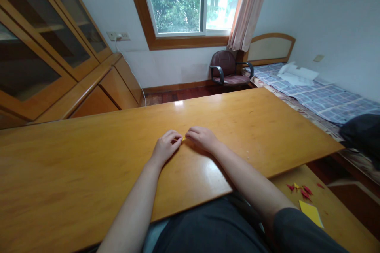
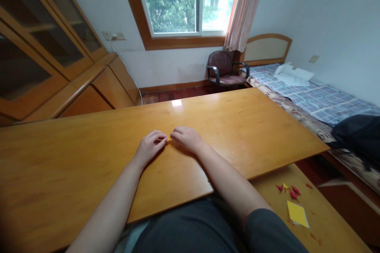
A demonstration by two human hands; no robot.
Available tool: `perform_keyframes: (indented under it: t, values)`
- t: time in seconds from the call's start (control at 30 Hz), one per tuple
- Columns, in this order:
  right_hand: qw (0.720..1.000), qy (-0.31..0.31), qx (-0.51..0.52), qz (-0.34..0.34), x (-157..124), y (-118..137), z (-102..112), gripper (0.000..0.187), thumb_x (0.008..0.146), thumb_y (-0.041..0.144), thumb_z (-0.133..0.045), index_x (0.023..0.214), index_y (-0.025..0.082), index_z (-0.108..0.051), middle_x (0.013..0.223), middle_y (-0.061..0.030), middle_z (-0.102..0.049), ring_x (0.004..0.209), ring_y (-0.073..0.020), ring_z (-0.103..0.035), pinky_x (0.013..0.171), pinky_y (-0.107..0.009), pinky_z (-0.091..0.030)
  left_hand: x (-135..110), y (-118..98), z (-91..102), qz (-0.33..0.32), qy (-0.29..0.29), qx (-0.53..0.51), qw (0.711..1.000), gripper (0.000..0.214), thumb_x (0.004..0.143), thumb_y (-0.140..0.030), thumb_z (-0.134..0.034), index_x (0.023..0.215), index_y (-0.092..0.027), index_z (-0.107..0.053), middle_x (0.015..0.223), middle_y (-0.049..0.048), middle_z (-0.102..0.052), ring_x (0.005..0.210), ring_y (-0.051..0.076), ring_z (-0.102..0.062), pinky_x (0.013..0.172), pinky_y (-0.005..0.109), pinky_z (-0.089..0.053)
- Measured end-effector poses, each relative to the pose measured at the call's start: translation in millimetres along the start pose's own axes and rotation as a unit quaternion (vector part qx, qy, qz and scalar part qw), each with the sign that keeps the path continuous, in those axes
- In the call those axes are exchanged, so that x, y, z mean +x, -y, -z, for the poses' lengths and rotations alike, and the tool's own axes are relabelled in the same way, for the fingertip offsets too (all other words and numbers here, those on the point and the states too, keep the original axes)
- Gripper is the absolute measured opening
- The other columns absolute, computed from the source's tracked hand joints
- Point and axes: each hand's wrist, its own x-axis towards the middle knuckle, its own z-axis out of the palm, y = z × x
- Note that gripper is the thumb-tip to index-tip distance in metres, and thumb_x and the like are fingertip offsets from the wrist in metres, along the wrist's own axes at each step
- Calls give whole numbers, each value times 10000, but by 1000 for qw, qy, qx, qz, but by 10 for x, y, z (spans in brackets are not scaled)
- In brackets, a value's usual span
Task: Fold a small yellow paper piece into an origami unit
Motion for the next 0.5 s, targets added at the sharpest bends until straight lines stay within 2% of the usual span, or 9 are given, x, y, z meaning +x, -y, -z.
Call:
perform_keyframes:
  t: [0.2,0.5]
  values:
    - [1000,-1,-5,-13,2,4,3,143,963,278,-546,990,215,-672,909,-37,-654,789,-132,-579,657,-225,-368,-8,2,-8,1,3,18,1000,148,907,-272,-548,853,-211,-670,858,25,-655,783,145,-649,723,250,-527]
    - [997,-14,54,-47,19,27,30,145,955,277,-561,963,209,-689,919,-43,-668,762,-118,-598,652,-213,-387,-1,-1,35,16,20,17,1000,183,921,-309,-546,842,-208,-676,826,25,-650,752,147,-632,689,252,-493]
